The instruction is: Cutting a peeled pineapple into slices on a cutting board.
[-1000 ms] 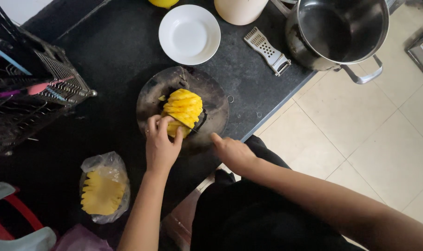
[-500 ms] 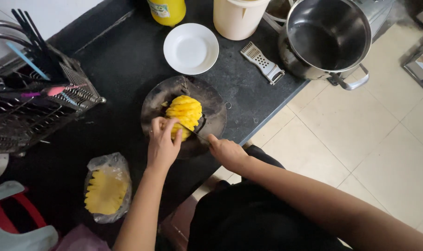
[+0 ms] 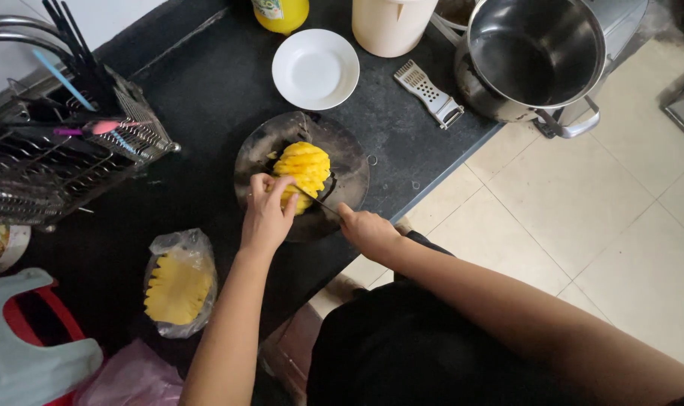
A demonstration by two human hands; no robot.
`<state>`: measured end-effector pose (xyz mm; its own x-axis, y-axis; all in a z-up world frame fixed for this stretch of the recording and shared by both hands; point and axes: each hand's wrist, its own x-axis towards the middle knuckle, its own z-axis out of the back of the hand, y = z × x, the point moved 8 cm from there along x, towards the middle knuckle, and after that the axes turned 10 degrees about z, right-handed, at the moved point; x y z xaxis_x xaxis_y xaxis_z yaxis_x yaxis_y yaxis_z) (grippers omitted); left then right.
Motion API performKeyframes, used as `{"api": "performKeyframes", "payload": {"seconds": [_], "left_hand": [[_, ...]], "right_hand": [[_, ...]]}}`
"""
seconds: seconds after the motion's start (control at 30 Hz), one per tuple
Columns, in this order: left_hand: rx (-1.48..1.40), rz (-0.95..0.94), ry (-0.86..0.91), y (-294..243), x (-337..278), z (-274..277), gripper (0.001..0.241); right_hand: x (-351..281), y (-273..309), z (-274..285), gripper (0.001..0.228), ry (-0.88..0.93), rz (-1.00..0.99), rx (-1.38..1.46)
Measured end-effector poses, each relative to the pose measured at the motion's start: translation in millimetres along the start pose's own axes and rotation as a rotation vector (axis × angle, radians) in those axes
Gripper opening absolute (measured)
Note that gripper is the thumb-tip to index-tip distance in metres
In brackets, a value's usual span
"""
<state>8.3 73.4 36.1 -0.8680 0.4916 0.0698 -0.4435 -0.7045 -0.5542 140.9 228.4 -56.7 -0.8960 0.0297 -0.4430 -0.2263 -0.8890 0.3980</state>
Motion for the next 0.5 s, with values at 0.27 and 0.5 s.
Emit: {"api": "performKeyframes", "payload": {"seconds": [0.27, 0.5], "left_hand": [[0.003, 0.003, 0.028, 12, 0, -7, 0.029], [-0.027, 0.033, 0.057, 17, 1, -13, 0.036]], "right_hand": [[-2, 4, -7, 0.018, -0.041, 0.030, -0.088], [-15, 5, 16, 0.023, -0.093, 0.106, 0.038]]}}
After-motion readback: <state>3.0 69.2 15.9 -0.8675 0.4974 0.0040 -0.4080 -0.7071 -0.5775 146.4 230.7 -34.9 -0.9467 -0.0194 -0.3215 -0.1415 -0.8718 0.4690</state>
